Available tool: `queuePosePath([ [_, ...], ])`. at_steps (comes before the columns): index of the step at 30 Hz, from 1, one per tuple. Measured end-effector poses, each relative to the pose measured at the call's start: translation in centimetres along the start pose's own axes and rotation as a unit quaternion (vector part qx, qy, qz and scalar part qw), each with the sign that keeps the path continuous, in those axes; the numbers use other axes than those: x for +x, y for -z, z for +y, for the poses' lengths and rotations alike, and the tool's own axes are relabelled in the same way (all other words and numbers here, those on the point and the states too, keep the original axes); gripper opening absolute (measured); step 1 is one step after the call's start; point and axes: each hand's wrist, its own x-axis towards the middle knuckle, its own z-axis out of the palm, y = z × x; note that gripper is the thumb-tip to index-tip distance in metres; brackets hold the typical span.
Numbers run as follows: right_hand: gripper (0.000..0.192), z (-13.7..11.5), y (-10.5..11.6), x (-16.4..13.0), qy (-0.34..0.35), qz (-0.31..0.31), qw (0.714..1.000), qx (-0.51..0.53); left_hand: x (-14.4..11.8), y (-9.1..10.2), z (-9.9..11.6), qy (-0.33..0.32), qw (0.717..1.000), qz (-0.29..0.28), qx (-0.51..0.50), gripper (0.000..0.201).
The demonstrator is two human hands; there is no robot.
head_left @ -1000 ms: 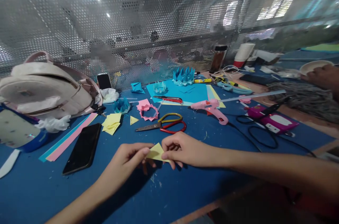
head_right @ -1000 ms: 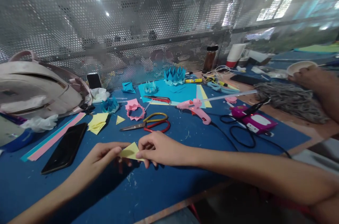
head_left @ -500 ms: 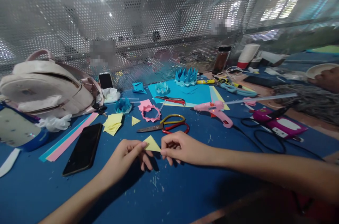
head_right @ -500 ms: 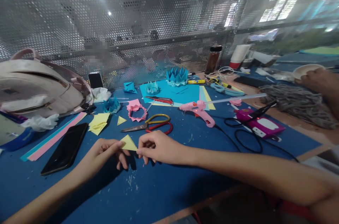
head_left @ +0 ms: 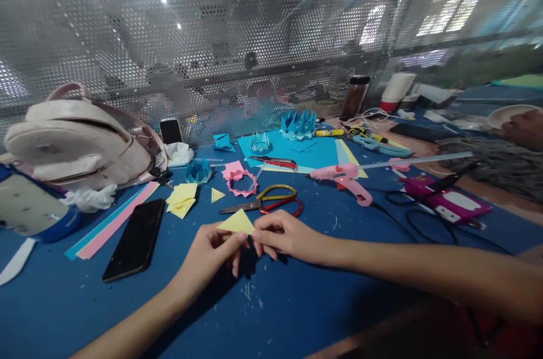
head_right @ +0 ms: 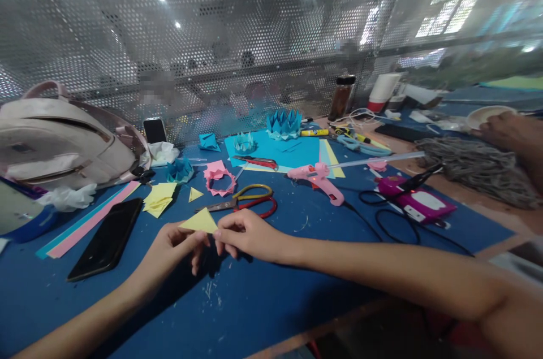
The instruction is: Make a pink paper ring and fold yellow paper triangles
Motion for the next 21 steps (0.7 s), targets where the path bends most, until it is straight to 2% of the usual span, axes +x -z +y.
queuePosePath([
  [2,0.041,-0.4,0.2,0.0,0.011,-0.027,0.999,-0.029,0.0,-0.4,0.1,-0.005,1.000,-0.006,0.005,0.062],
  [4,0.033,-0.8,1.1,0.0,0.041,-0.049,0.987,-0.146,0.0,-0.6,0.2,-0.012,1.000,-0.013,0.009,0.067],
  [5,0.029,-0.9,1.8,0.1,0.065,-0.039,0.965,-0.250,0.1,-0.6,0.3,-0.015,1.000,-0.015,0.010,0.068],
  [6,0.023,-0.9,2.6,0.1,0.070,-0.004,0.948,-0.312,0.1,-0.5,0.2,-0.018,1.000,-0.015,0.011,0.067],
  [10,0.012,0.0,5.7,0.4,0.021,0.092,0.905,-0.415,0.0,0.1,0.0,-0.035,0.999,-0.005,0.020,0.066],
  [12,0.012,0.7,6.7,0.6,-0.006,0.092,0.892,-0.443,0.0,0.4,-0.1,-0.046,0.999,0.003,0.029,0.064],
  [14,0.014,1.0,7.1,0.7,-0.021,0.066,0.889,-0.452,-0.1,0.6,-0.1,-0.059,0.997,0.016,0.039,0.063],
  [17,0.017,0.6,7.1,0.5,-0.025,0.028,0.895,-0.444,-0.2,1.0,0.0,-0.089,0.993,0.058,0.051,0.061],
  [21,0.028,-0.9,6.6,-1.3,-0.033,0.011,0.913,-0.406,-0.4,1.9,0.5,-0.150,0.976,0.142,0.063,0.059],
])
